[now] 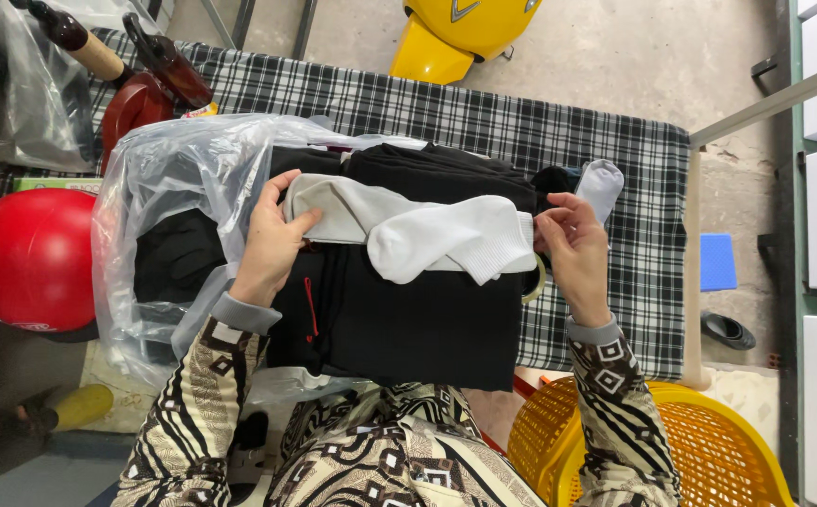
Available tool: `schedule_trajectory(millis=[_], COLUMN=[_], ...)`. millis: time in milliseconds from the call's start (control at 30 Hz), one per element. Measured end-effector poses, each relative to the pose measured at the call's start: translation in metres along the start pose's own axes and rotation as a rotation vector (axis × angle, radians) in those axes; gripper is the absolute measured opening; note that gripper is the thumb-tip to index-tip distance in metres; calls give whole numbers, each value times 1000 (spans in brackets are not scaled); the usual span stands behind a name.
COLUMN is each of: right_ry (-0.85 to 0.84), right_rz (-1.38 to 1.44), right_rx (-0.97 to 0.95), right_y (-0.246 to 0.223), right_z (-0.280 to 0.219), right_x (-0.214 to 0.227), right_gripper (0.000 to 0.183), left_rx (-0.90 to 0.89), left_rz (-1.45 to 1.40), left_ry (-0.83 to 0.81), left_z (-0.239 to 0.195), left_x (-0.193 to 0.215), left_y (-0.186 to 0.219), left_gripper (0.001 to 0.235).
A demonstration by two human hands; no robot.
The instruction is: The person folds multiple pairs of socks and places them into a clear plastic bag on a checkered table. The person handles white, gray, and dark socks, folding each pair and stacking them before bagging the collection.
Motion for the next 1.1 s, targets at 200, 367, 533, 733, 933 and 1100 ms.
schedule_trajectory(millis=[200,367,533,733,933,1100], right_ry=[-69,-52,-122,27,35,8], right_rz=[-43,-608,-831,-581,-425,-353], right_rx=[7,447,507,464,225,391], right_y=[-6,-17,-11,-19,-25,5], right_z=[-3,-19,-38,-34,-30,-31], right_x=[-8,-20,-37,-39,-45,-12], right_gripper=[48,44,57,23,30,42], left_rx=[-78,-654,-710,-304,-133,-703], left_rz=[-81,795,1035,984,656,1174], left_ry=[-1,377,200,34,11,122], left_z=[1,-40,-74,-62,-55,-58], left_x=[2,-22,-66,-81,-70,-84], left_y=[18,60,71,80,94,123], left_gripper=[44,49,30,27,41,64])
Point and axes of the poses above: each hand's wrist, its own z-axis towards the middle knuckle, its own x-axis out of the back of the hand, y = z × x, the point moved 1 cm from there along z, towards the middle knuckle, and after that the axes turned 15 degrees about z, right-handed, at the moved point
